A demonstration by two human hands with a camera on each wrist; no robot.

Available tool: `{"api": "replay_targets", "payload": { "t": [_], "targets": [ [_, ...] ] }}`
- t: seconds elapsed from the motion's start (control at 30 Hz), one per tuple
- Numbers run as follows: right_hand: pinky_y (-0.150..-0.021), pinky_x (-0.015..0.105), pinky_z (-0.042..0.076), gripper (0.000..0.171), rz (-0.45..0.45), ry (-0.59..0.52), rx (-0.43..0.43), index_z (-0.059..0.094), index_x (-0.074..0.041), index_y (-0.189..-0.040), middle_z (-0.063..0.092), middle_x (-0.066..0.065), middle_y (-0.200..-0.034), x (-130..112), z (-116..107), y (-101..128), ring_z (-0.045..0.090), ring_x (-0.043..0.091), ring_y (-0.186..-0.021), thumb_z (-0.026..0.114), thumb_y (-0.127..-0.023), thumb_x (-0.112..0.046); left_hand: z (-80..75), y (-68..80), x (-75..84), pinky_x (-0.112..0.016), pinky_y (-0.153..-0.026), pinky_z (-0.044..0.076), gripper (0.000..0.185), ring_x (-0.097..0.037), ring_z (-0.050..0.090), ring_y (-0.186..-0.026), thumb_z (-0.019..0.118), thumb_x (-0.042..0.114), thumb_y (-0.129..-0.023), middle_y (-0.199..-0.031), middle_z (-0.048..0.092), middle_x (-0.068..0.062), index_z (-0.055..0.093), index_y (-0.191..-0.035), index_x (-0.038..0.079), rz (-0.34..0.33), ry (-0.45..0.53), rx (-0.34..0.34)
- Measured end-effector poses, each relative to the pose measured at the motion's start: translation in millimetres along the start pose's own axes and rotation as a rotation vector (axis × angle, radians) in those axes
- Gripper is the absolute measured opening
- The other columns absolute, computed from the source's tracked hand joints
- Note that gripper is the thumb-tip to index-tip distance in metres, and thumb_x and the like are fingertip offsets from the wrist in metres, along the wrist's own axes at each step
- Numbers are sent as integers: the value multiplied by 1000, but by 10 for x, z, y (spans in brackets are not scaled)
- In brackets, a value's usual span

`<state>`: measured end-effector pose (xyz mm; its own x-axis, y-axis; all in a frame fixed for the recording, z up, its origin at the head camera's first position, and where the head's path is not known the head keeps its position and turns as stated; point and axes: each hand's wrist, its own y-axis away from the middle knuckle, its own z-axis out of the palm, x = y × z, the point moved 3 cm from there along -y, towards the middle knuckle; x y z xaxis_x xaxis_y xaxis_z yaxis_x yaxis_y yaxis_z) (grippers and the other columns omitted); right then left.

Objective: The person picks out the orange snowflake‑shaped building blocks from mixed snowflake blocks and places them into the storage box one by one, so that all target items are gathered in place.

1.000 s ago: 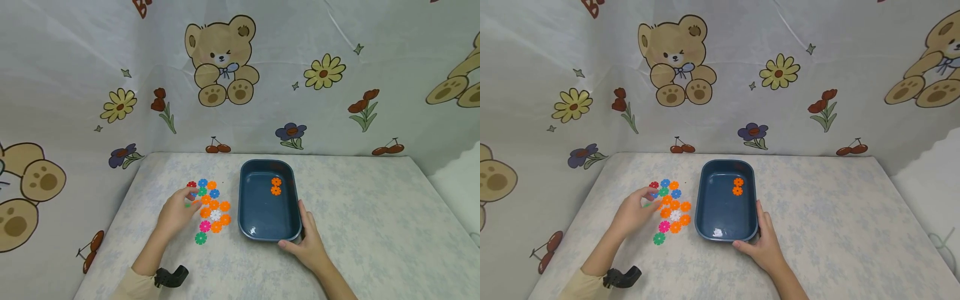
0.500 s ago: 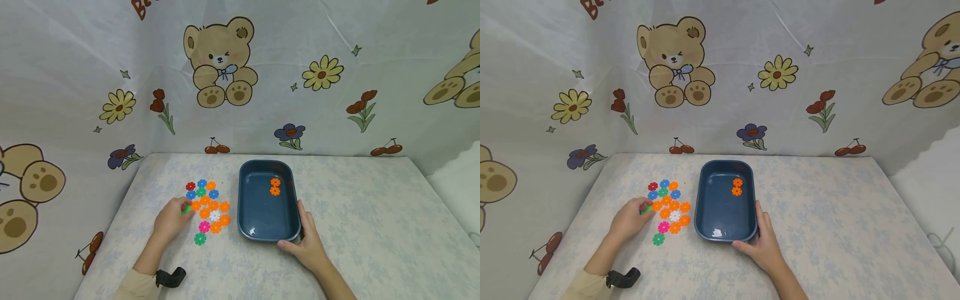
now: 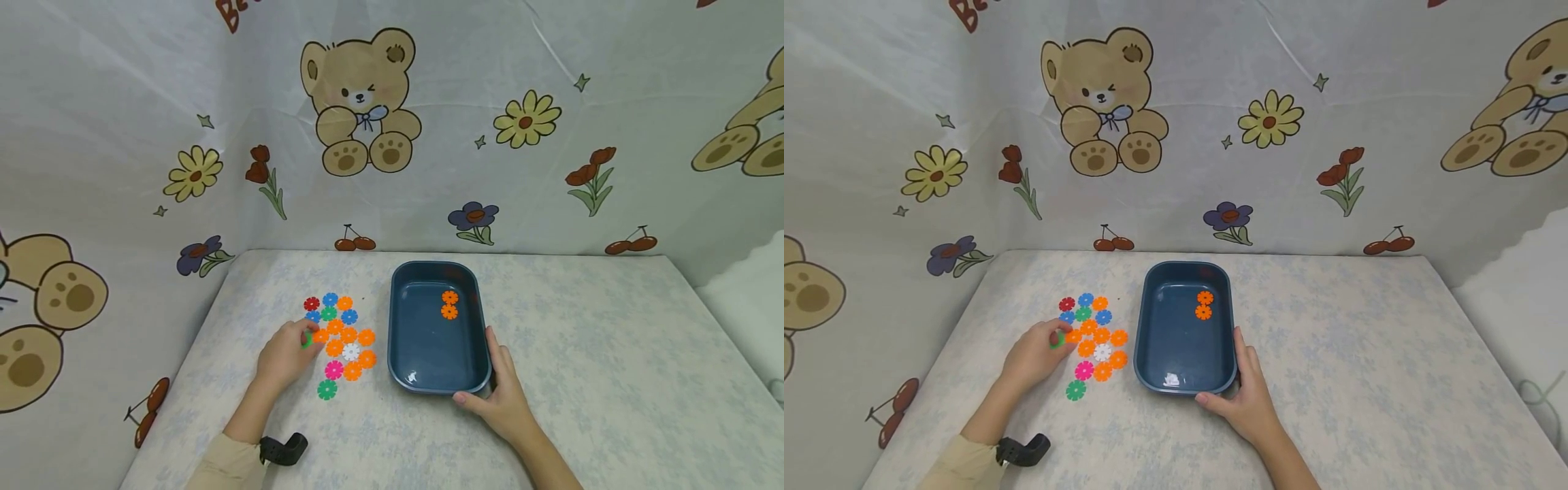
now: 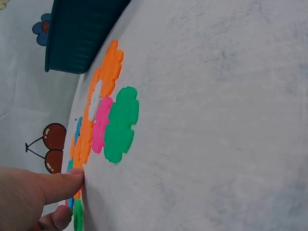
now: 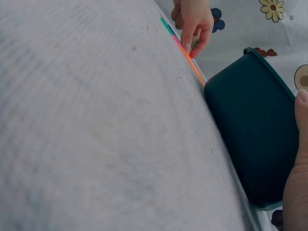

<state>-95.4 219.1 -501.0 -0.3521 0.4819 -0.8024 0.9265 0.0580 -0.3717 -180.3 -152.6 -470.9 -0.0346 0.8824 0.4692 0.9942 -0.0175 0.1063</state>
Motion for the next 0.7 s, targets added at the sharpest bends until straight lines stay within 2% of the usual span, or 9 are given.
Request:
{"api": "replay_targets", "payload": {
  "t": [0.17,0.3,0.43,0.53,0.7],
  "targets": [
    [-93,5,30,129,-6,6,-1,15,-11,-159,47,12,-123,2,8,6,38,6,-105,94,-58,-12,16,-20,-1,-29,-56,41,33,-20,50,-67,78,25,-87,-87,57,-7,67,-114,10,-10,30,-8],
    [-92,5,30,128,-2,3,-3,14,-8,-159,46,12,-123,4,10,11,38,6,-105,94,-59,-12,32,-49,-2,-33,-66,48,31,-22,55,-76,79,23,-86,-95,61,-9,66,-110,8,-36,67,-10],
    [-92,5,30,128,3,-6,-5,14,-7,-159,46,12,-124,-2,10,13,38,6,-105,94,-59,-11,39,-79,-9,-35,-74,50,31,-22,57,-83,80,21,-84,-98,63,-8,63,-106,8,-49,113,0],
    [-92,5,31,128,0,-13,-7,14,-7,-159,46,12,-124,-2,12,14,38,6,-104,93,-59,-11,41,-79,-14,-32,-69,47,30,-20,56,-79,80,19,-84,-95,64,-5,60,-105,12,-23,125,0],
    [-91,6,31,128,-11,-7,-3,14,-8,-159,46,12,-123,0,12,12,38,6,-103,94,-59,-12,35,-52,-3,-29,-57,42,28,-18,53,-64,78,19,-87,-92,67,-5,58,-107,18,53,92,-5]
  ]
}}
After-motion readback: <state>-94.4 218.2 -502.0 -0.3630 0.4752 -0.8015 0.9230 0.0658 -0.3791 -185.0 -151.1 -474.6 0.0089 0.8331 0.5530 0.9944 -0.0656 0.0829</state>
